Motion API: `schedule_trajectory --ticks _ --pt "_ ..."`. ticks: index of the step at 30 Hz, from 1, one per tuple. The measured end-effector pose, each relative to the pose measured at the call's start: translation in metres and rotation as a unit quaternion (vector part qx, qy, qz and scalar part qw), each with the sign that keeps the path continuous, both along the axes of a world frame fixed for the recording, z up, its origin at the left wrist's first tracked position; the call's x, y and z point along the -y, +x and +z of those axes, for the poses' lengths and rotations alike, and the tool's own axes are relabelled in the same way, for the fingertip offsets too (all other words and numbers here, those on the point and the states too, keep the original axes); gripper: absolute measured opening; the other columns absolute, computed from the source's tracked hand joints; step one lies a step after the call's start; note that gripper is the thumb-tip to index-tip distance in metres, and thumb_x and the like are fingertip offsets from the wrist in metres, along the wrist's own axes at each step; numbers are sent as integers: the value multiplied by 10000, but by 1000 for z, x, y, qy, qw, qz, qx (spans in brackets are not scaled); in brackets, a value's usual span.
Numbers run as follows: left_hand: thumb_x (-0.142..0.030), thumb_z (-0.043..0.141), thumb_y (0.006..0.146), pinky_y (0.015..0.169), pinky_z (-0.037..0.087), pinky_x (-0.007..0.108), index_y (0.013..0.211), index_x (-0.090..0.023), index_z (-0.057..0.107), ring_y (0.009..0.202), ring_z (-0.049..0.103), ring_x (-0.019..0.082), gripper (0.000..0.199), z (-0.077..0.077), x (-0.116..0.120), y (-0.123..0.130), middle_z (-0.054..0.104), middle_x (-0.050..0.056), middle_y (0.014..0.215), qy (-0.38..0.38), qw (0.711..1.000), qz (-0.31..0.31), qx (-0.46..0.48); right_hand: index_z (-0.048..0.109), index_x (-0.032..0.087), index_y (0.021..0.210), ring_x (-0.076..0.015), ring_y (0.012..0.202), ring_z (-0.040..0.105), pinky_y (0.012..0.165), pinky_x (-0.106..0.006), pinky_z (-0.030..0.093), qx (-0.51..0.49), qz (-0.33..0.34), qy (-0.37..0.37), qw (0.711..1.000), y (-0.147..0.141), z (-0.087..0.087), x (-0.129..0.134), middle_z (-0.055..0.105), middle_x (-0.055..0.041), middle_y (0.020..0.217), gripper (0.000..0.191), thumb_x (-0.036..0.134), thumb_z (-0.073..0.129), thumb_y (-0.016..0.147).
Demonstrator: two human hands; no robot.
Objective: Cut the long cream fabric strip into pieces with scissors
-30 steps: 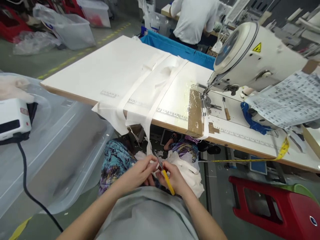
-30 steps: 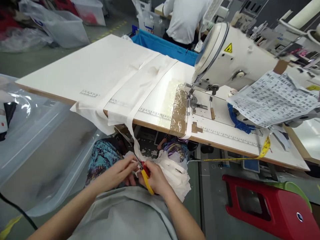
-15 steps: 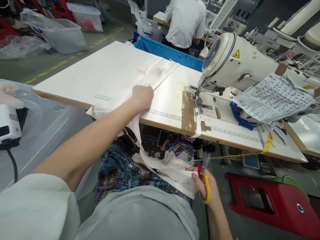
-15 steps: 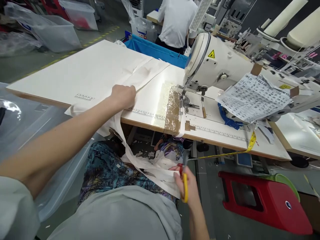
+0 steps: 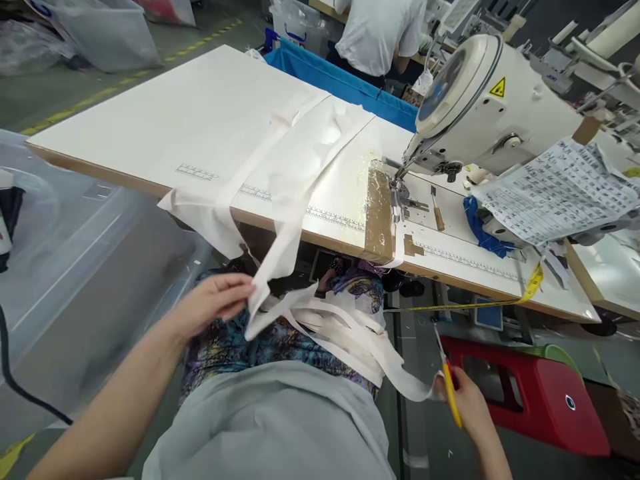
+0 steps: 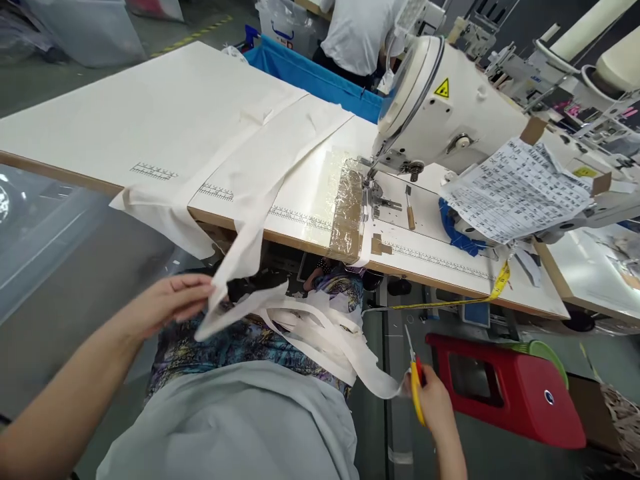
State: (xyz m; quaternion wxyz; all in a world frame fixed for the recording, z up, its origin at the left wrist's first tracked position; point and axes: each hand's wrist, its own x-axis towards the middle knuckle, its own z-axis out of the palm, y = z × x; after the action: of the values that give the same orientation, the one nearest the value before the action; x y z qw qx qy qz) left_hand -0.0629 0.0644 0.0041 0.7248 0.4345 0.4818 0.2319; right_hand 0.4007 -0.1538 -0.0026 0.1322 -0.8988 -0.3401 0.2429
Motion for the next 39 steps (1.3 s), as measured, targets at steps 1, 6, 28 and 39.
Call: schedule_trajectory --ticks 1,6,28,39 --pt "-460 730 732 377 243 147 811 -146 661 344 334 33 330 -9 12 4 463 -69 389 -9 1000 -10 12 497 263 672 -231 511 536 488 -314 373 43 3 -13 999 -7 -4 -6 543 -20 547 369 604 629 622" --pt "-497 690 792 597 525 213 826 -164 631 690 690 159 340 -25 57 37 732 62 800 -39 995 -10 88 497 235 778 -210 622 564 571 -298 419 -73 176 52 980 -77 -8 -51 574 -30 688 414 647 541 776" --pt "-561 700 762 676 555 267 779 -160 666 784 730 221 403 -24 70 38 763 90 778 -90 995 12 40 490 200 710 -106 574 349 529 -241 233 -135 601 -63 785 -181 1 -152 437 46 636 482 660 564 832" --pt "-536 719 755 637 534 236 736 -162 661 706 714 186 379 -26 70 39 750 71 706 -97 993 29 53 500 197 663 -108 542 325 524 -236 202 -57 592 -34 803 -184 -6 -148 447 33 588 524 696 602 786"
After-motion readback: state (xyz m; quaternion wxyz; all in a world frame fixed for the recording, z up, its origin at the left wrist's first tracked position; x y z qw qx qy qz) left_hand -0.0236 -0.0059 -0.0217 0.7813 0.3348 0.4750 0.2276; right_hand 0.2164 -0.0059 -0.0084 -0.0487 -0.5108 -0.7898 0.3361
